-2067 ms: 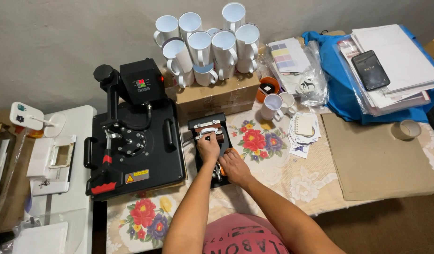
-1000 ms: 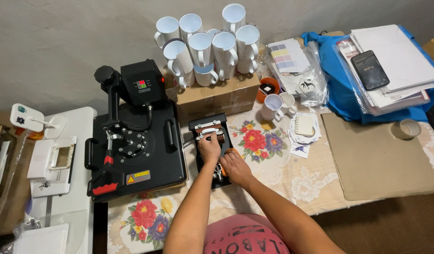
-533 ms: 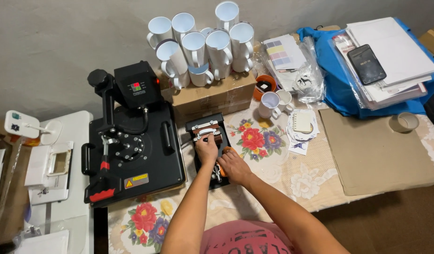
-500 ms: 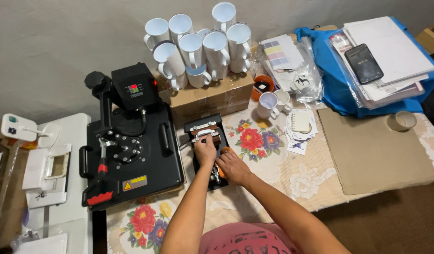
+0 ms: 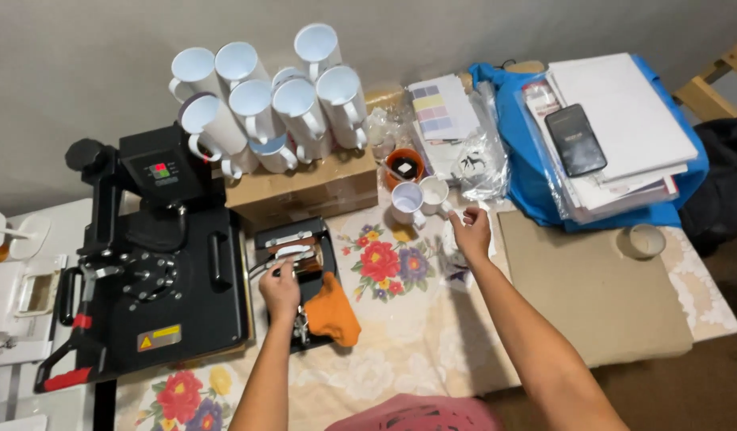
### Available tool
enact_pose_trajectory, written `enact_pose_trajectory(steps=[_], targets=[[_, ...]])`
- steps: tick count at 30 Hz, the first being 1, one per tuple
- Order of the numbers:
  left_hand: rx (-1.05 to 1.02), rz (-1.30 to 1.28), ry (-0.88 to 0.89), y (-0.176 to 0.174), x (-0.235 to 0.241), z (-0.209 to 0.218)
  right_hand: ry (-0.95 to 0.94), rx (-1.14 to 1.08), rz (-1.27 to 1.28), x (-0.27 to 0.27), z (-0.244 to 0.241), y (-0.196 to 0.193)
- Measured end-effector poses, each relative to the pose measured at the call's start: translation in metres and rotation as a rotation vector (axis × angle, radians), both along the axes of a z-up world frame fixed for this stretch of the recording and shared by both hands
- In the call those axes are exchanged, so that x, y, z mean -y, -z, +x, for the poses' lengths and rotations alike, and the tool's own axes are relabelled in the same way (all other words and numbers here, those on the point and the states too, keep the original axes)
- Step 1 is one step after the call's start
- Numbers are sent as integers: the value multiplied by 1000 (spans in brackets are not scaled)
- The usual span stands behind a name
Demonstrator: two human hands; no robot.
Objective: The person adjusts a mug heat press machine and then packs printed stickers into a plastic bag.
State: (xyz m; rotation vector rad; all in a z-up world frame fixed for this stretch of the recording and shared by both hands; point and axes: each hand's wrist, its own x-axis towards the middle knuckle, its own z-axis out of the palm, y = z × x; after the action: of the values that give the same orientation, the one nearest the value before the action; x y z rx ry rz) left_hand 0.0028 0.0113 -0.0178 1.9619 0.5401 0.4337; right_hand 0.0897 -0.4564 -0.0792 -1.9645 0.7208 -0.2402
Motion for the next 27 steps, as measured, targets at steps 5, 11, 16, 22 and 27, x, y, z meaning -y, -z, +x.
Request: enact_pose_trajectory(steps=[5, 11, 16, 22, 27], targets=[[-48, 5, -75, -13, 1, -5, 142, -93, 285, 77, 72, 47], [-116, -92, -141, -26, 10, -5, 245, -159, 432, 81, 129, 19], [-116, -245, -179, -25, 9, -4, 214, -215, 493, 73, 156, 27], [-85, -318, -162, -23, 9, -4, 265, -189, 454, 76, 165, 43], [-67, -361, -157, -21, 6, -5, 294, 49, 465, 68, 156, 17]])
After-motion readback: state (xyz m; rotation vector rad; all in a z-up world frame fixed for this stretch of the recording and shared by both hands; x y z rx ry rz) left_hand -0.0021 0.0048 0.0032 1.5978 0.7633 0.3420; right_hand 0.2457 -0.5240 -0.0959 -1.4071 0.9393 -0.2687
